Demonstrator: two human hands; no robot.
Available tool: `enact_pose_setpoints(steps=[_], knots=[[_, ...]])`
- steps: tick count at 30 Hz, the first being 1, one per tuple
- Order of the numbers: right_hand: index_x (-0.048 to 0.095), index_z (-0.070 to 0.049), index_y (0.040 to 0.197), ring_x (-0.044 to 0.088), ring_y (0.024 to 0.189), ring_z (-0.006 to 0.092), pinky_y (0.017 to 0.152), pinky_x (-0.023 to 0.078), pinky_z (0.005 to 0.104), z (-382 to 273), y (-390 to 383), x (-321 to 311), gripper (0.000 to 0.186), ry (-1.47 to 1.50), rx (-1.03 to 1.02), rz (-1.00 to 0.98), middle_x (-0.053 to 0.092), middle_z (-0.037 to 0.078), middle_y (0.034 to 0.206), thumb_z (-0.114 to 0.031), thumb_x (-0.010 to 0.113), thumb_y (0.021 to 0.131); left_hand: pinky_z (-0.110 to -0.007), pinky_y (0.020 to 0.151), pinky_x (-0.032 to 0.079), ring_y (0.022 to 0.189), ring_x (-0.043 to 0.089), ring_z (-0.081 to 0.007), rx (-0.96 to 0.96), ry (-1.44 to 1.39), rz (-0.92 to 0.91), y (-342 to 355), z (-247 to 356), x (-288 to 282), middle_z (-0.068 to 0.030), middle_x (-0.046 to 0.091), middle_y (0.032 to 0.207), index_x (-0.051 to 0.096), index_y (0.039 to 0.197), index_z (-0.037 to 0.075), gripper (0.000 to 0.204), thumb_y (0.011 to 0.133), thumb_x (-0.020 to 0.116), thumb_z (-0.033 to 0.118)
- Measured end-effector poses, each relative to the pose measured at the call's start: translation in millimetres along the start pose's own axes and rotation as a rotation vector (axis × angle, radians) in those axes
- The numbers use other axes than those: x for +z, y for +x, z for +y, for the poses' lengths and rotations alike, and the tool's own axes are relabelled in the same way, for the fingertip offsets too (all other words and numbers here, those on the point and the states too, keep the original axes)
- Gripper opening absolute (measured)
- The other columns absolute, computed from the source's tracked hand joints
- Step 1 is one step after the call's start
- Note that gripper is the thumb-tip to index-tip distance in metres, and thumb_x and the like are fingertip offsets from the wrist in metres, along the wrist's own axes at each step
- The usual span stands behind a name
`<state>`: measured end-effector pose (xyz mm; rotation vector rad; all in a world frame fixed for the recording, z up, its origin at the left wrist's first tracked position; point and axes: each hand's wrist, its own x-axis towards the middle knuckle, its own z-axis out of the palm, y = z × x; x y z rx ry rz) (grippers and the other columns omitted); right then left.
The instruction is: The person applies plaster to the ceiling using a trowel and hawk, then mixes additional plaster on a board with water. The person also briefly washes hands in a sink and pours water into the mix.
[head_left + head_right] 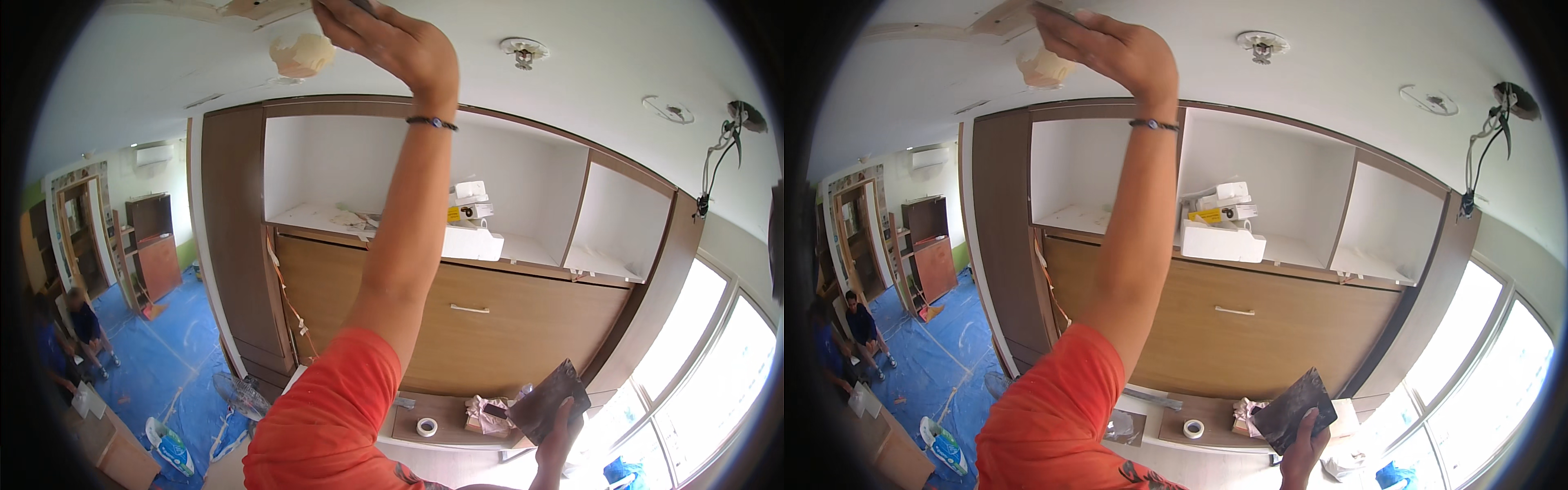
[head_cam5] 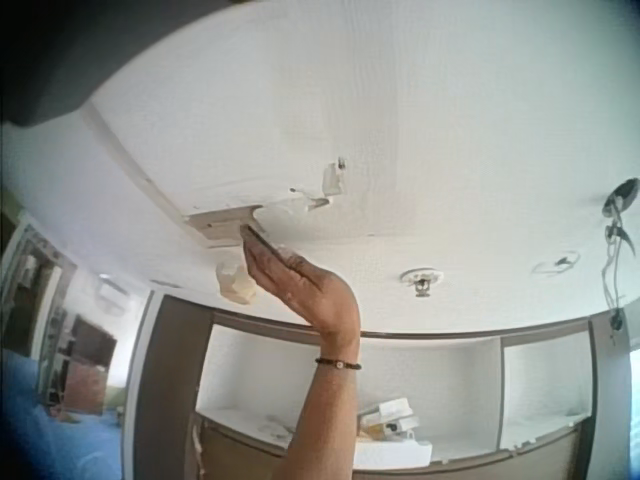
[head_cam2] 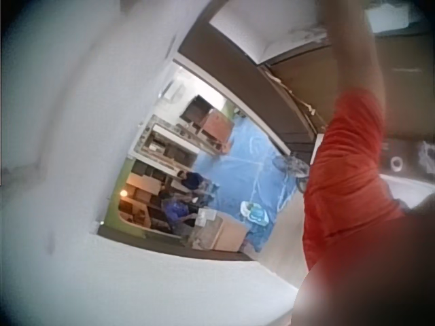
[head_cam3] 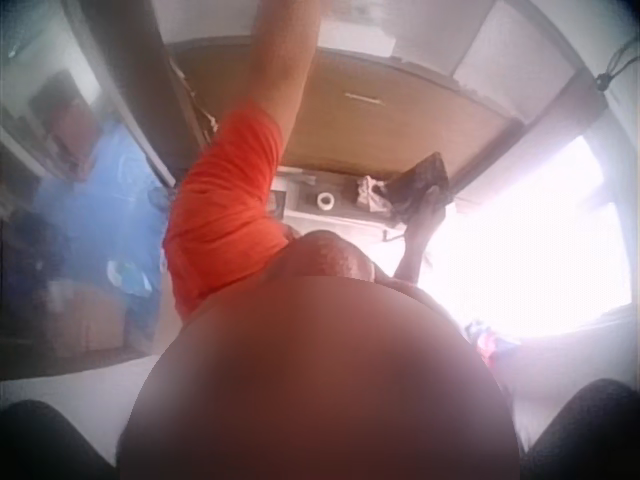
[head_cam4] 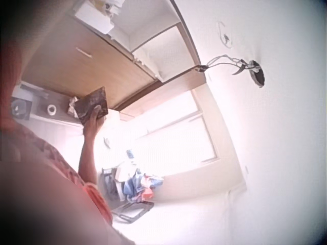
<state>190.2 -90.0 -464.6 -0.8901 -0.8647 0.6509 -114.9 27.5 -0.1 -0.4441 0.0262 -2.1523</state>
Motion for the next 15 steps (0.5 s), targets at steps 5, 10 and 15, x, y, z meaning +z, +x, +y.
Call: enact_pose_setpoints(steps=[5,10,15], knots=[[0.060,0.004,0.122,0.059,0.094,0.0134,0.085,0.049,0.0298,12,3,-24,0.037,-0.043,-0.016,0.033,0.064,0.006,0.105,-0.030,0.054,0.108,-0.052,0.122,0.027,0.146,0.029,-0.0436,-0.016,0.020,-0.011,0,20,15,-0.0288,0.028,0.157,0.027,0.155,-0.009,0.056,0.102,0.041,0.000],[0.046,0.003,0.141,0.054,0.121,0.0212,0.102,0.045,0.0350,8,-1,-48,0.056,0.025,0.076,0.006,0.054,0.011,0.134,-0.037,0.060,0.105,-0.052,0.123,0.024,0.147,0.026,-0.0423,0.002,-0.049,-0.029,-26,59,33,-0.0282,0.026,0.159,0.025,0.157,-0.007,0.068,0.093,0.047,-0.006],[0.047,0.002,0.140,0.057,0.117,0.0191,0.099,0.047,0.0328,13,-3,-62,0.052,0.109,0.049,0.063,0.057,0.009,0.130,-0.035,0.059,0.105,-0.056,0.119,0.027,0.145,0.029,-0.0432,0.026,0.005,-0.028,-61,114,55,-0.0296,0.030,0.157,0.029,0.157,-0.007,0.065,0.094,0.048,-0.002]])
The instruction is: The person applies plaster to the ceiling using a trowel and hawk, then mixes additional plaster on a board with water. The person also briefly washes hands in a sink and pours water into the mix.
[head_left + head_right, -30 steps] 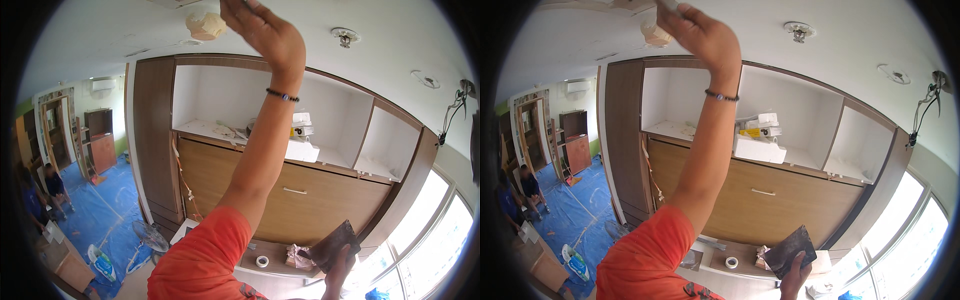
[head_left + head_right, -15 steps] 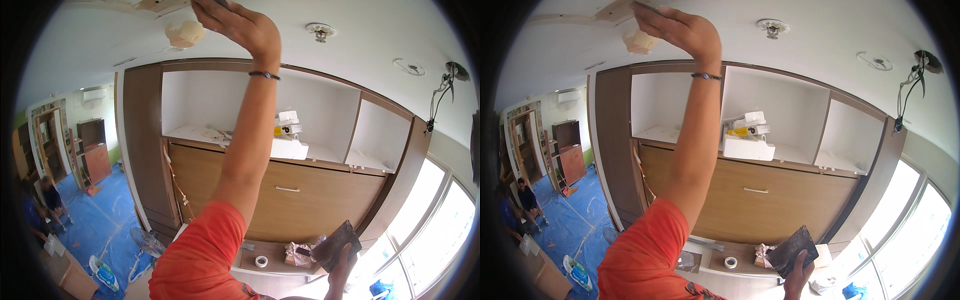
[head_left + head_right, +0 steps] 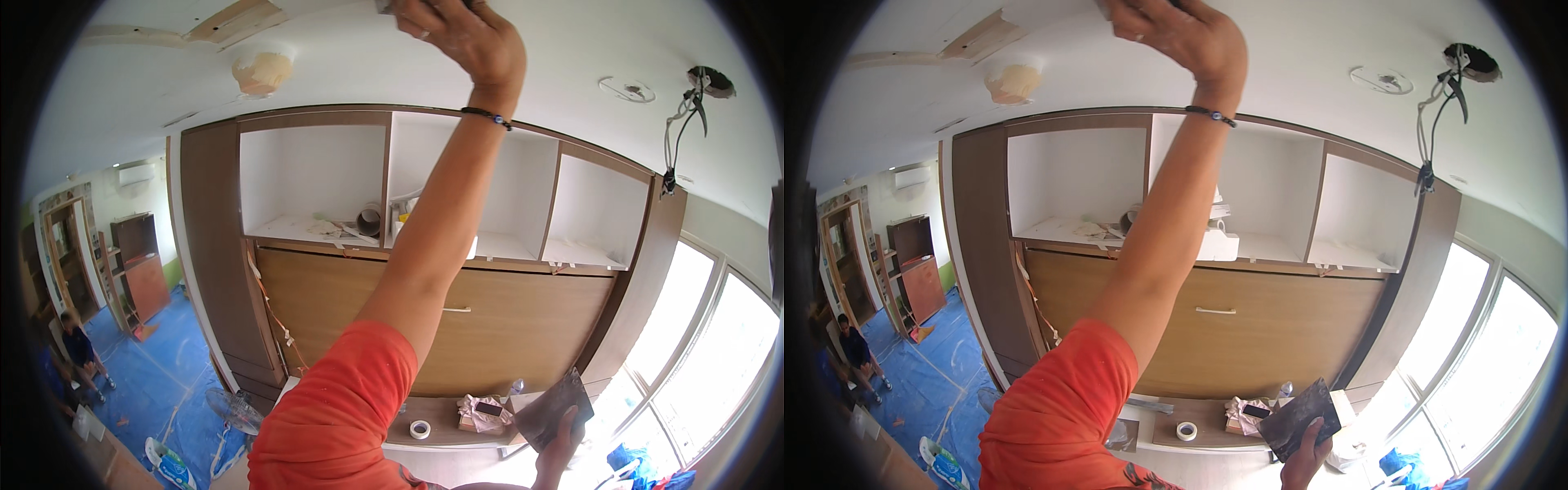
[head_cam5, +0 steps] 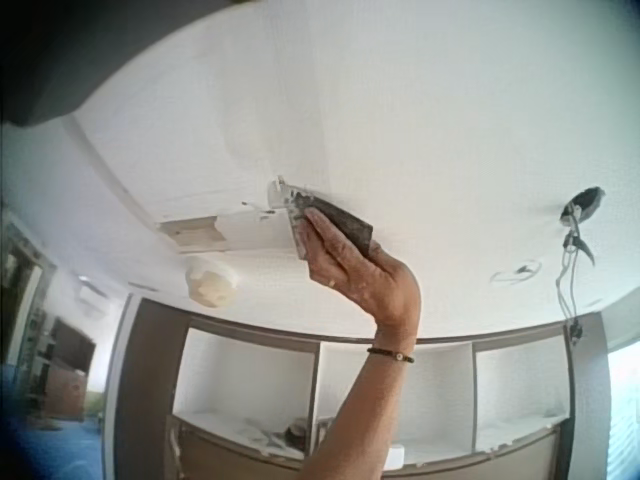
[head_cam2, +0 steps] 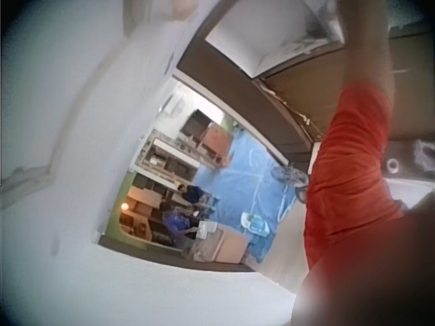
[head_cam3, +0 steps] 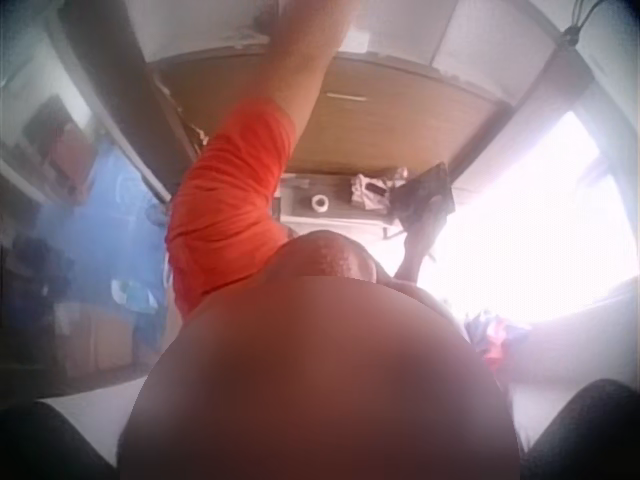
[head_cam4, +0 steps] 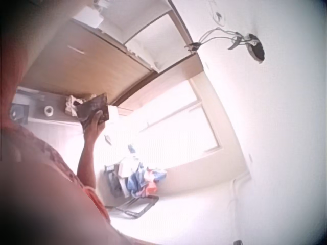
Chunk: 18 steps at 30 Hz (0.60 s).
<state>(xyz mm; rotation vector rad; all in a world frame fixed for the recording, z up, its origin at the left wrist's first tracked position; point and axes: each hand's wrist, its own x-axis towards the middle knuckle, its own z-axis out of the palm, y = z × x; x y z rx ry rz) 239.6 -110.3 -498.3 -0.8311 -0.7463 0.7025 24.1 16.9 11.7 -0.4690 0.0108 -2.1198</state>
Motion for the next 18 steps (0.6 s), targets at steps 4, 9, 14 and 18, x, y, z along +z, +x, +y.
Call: enact_pose_setpoints(steps=[4,9,14,18], knots=[[0.048,0.002,0.139,0.058,0.114,0.0189,0.097,0.048,0.0328,0,-2,-9,0.052,-0.013,-0.017,0.064,0.058,0.009,0.128,-0.035,0.059,0.106,-0.056,0.119,0.027,0.145,0.029,-0.0452,-0.024,-0.080,-0.125,-46,45,15,-0.0269,0.031,0.158,0.035,0.155,-0.006,0.066,0.091,0.052,-0.007],[0.044,0.003,0.142,0.059,0.116,0.0215,0.098,0.049,0.0345,13,8,-19,0.058,-0.036,-0.046,0.122,0.056,0.012,0.132,-0.039,0.059,0.105,-0.050,0.116,0.034,0.139,0.041,-0.0400,0.051,-0.247,-0.296,-77,57,-19,-0.0221,0.044,0.150,0.045,0.149,-0.002,0.065,0.085,0.048,-0.013],[0.040,0.003,0.145,0.057,0.119,0.0238,0.101,0.047,0.0353,9,13,-16,0.064,-0.024,-0.014,0.143,0.055,0.014,0.134,-0.041,0.059,0.104,-0.049,0.120,0.028,0.144,0.034,-0.0424,-0.144,-0.210,-0.191,-41,-18,-67,-0.0282,0.035,0.156,0.029,0.154,-0.009,0.050,0.107,0.035,0.008],[0.041,0.003,0.145,0.056,0.121,0.0225,0.103,0.045,0.0349,1,11,2,0.063,-0.034,0.054,0.062,0.055,0.013,0.134,-0.041,0.060,0.104,-0.054,0.119,0.026,0.141,0.034,-0.0459,-0.043,-0.046,0.026,49,-100,-66,-0.0327,0.034,0.154,0.023,0.155,-0.011,0.051,0.108,0.032,0.007]])
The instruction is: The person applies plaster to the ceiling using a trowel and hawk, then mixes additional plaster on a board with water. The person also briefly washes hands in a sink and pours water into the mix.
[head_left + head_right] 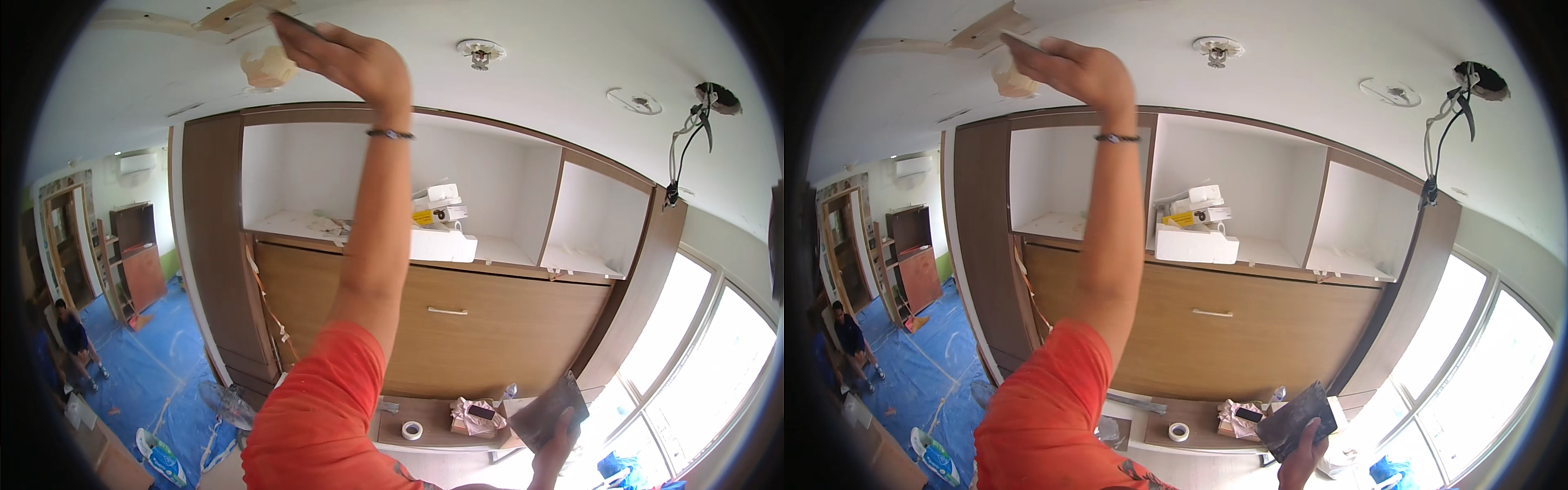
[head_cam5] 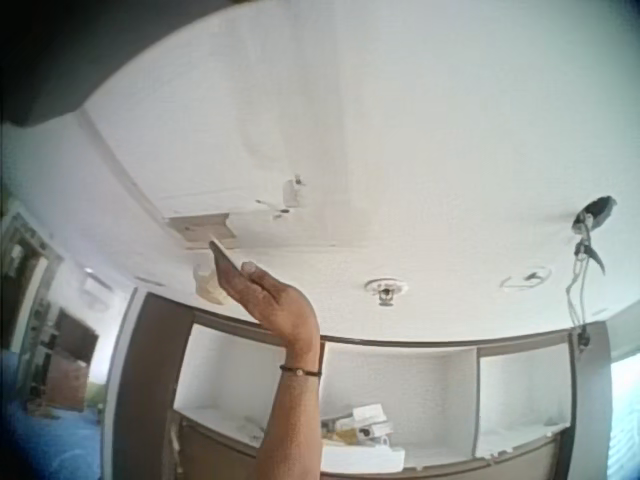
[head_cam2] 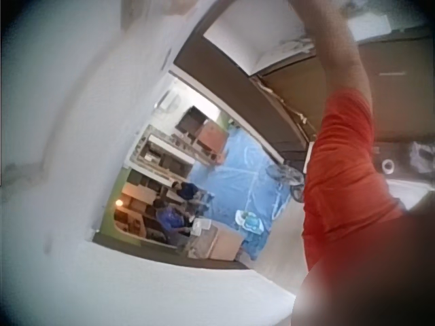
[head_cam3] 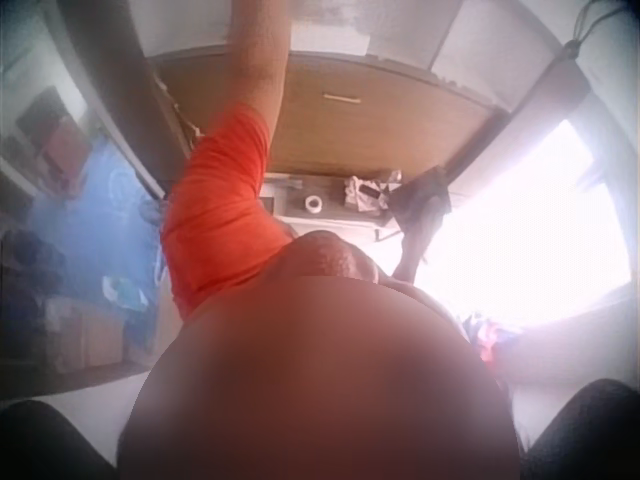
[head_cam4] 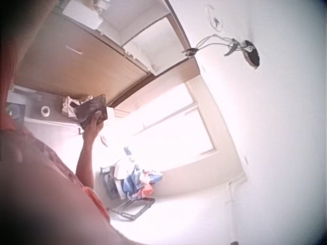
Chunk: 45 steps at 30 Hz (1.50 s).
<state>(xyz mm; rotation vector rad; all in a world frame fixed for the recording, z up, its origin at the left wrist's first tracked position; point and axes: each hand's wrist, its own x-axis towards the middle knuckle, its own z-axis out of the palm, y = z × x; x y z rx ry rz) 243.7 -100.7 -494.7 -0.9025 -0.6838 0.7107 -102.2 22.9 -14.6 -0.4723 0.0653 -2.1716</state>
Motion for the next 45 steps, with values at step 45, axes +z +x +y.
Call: enact_pose_setpoints(steps=[45], knots=[[0.052,-0.002,0.130,0.071,0.105,0.0264,0.092,0.060,0.0433,62,22,68,0.035,0.687,0.686,-0.136,0.066,0.014,0.119,-0.029,0.049,0.108,-0.045,0.113,0.042,0.140,0.049,-0.0279,-0.601,-0.585,-2.177,-156,140,-412,-0.0026,0.057,0.149,0.066,0.135,0.021,0.063,0.083,0.053,-0.011]])
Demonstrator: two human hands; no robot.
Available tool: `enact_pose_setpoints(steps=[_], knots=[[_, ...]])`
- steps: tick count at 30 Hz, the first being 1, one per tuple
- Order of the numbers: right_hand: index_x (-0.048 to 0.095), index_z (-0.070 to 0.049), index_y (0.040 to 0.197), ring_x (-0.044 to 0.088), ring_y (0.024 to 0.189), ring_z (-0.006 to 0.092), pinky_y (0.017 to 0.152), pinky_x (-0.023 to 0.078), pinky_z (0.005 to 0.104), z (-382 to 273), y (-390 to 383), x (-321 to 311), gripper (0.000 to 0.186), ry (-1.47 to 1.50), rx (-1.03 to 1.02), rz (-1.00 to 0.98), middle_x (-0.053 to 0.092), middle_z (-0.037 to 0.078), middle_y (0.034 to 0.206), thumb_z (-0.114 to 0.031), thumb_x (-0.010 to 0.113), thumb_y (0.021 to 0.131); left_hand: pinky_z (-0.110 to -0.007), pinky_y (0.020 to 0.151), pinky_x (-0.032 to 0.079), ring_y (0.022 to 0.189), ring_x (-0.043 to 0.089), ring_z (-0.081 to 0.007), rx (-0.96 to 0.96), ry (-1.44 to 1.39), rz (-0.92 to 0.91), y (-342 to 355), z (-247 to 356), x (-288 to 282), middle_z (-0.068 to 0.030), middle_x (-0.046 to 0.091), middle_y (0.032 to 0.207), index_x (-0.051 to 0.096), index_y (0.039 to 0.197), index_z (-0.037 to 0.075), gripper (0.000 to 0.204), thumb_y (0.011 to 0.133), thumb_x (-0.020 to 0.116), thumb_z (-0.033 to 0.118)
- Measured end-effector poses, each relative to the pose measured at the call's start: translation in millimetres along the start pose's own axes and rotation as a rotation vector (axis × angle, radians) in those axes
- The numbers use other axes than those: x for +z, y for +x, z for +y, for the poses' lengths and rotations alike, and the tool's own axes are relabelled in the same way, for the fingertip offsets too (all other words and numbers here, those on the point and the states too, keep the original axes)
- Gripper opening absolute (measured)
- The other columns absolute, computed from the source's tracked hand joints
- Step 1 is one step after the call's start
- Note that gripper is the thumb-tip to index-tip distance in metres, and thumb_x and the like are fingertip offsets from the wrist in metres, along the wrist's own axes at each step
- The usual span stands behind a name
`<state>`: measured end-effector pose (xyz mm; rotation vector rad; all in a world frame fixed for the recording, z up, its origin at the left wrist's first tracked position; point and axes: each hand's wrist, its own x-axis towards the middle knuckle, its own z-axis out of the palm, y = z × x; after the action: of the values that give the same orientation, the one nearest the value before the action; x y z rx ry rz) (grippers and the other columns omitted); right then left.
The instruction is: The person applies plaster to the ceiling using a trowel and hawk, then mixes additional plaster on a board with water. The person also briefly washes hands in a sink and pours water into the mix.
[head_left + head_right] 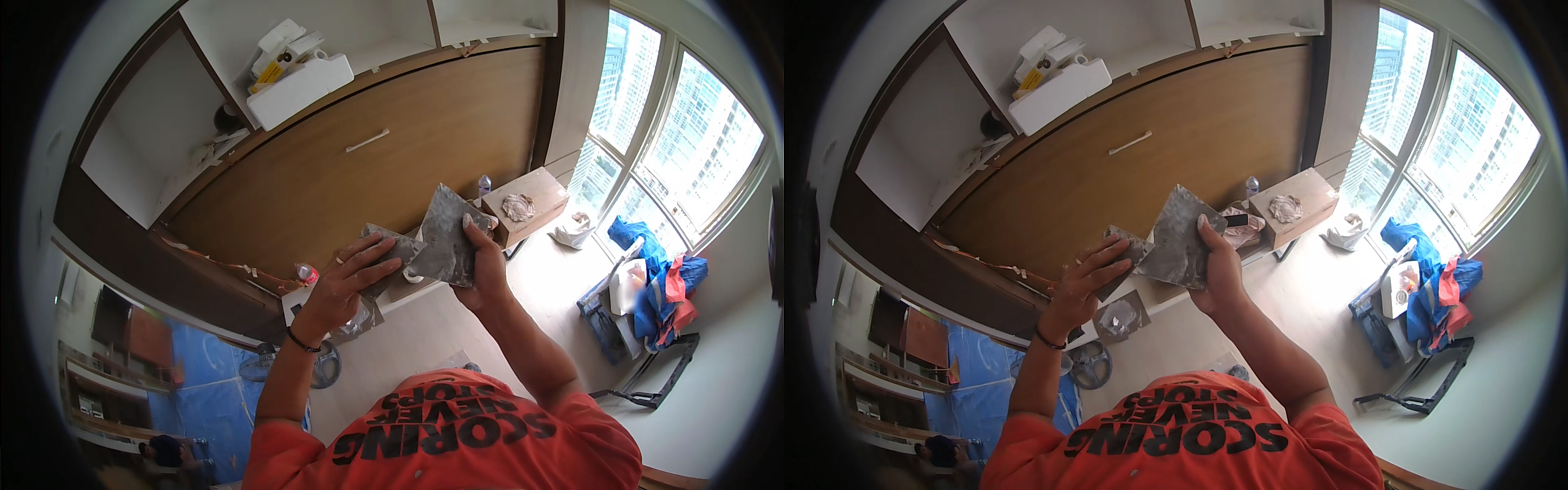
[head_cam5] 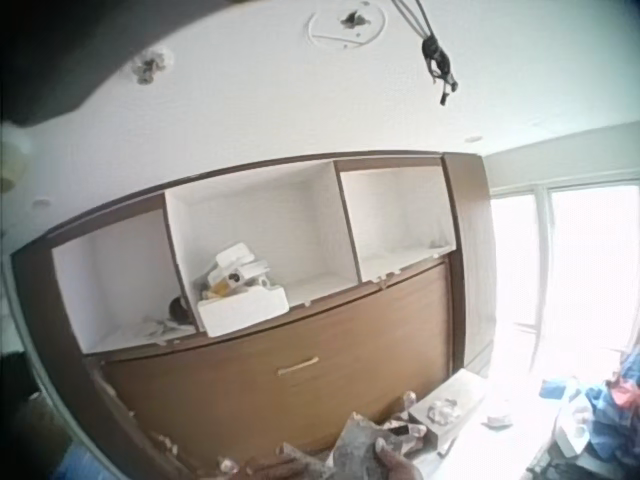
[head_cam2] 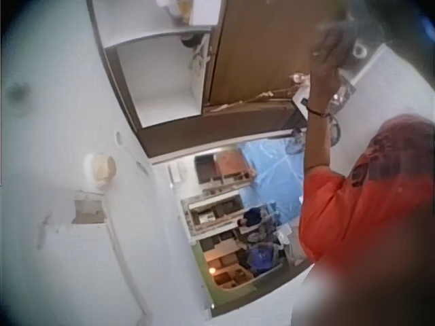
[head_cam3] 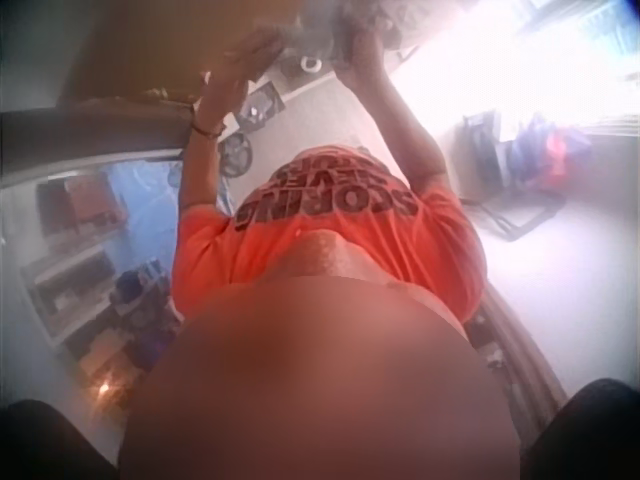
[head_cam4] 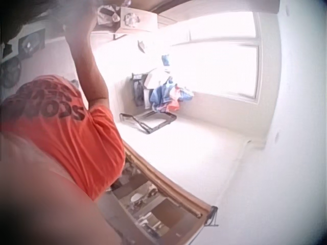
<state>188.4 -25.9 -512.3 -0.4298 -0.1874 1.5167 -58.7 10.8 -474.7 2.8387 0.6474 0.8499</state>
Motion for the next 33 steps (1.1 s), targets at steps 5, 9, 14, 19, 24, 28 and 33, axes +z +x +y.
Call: enact_pose_setpoints(steps=[5,9,14,19,24,28,33], knots=[[0.050,-0.003,0.134,0.068,0.111,0.0248,0.095,0.058,0.0421,-9,8,-6,0.038,-0.006,-0.118,-0.054,0.064,0.012,0.124,-0.030,0.051,0.108,-0.038,0.109,0.043,0.136,0.053,-0.0240,-0.335,-0.018,0.091,-49,-30,29,-0.0070,0.059,0.146,0.064,0.137,0.014,0.047,0.095,0.051,-0.004],[0.048,-0.002,0.137,0.066,0.112,0.0264,0.095,0.057,0.0429,-4,8,-21,0.046,-0.086,-0.300,-0.004,0.062,0.014,0.126,-0.034,0.055,0.106,-0.033,0.103,0.044,0.120,0.059,-0.0202,-0.953,-0.477,0.594,-149,-67,114,-0.0117,0.064,0.133,0.060,0.134,0.002,0.032,0.107,0.051,0.015],[0.053,-0.005,0.137,0.067,0.111,0.0268,0.099,0.054,0.0436,-13,-3,-91,0.044,-0.238,-0.209,0.118,0.065,0.012,0.126,-0.036,0.054,0.106,-0.033,0.100,0.045,0.112,0.062,-0.0222,-1.694,-0.634,0.855,-330,-77,235,-0.0143,0.067,0.124,0.057,0.133,-0.005,0.043,0.104,0.060,0.027],[0.053,-0.005,0.139,0.065,0.116,0.0262,0.101,0.053,0.0433,-4,-8,-170,0.045,-0.397,-0.043,0.244,0.064,0.012,0.128,-0.035,0.055,0.106,-0.043,0.088,0.054,0.105,0.069,-0.0355,-2.335,-0.331,0.430,-508,40,279,-0.0222,0.070,0.116,0.065,0.123,-0.003,0.032,0.099,0.061,0.018],[0.055,-0.004,0.136,0.065,0.116,0.0255,0.102,0.052,0.0427,9,-11,-212,0.042,-0.357,0.144,0.382,0.065,0.012,0.129,-0.032,0.057,0.105,-0.047,0.079,0.057,0.098,0.070,-0.0391,-2.018,-0.080,-0.513,-639,146,309,-0.0212,0.072,0.112,0.068,0.117,0.000,0.031,0.095,0.062,0.021],[0.059,-0.006,0.130,0.066,0.112,0.0255,0.099,0.053,0.0423,43,6,-218,0.036,-0.308,0.312,0.393,0.068,0.011,0.123,-0.031,0.057,0.105,-0.046,0.080,0.056,0.095,0.071,-0.0353,-2.284,-0.251,0.053,-623,172,332,-0.0180,0.073,0.106,0.069,0.114,0.000,0.030,0.093,0.064,0.021],[0.061,-0.007,0.124,0.068,0.106,0.0244,0.095,0.055,0.0415,90,36,-202,0.030,-0.293,0.440,0.443,0.070,0.009,0.116,-0.029,0.057,0.105,-0.042,0.092,0.051,0.108,0.066,-0.0297,-2.493,-0.690,0.846,-572,54,352,-0.0130,0.069,0.118,0.062,0.129,-0.001,0.043,0.097,0.066,0.029]])
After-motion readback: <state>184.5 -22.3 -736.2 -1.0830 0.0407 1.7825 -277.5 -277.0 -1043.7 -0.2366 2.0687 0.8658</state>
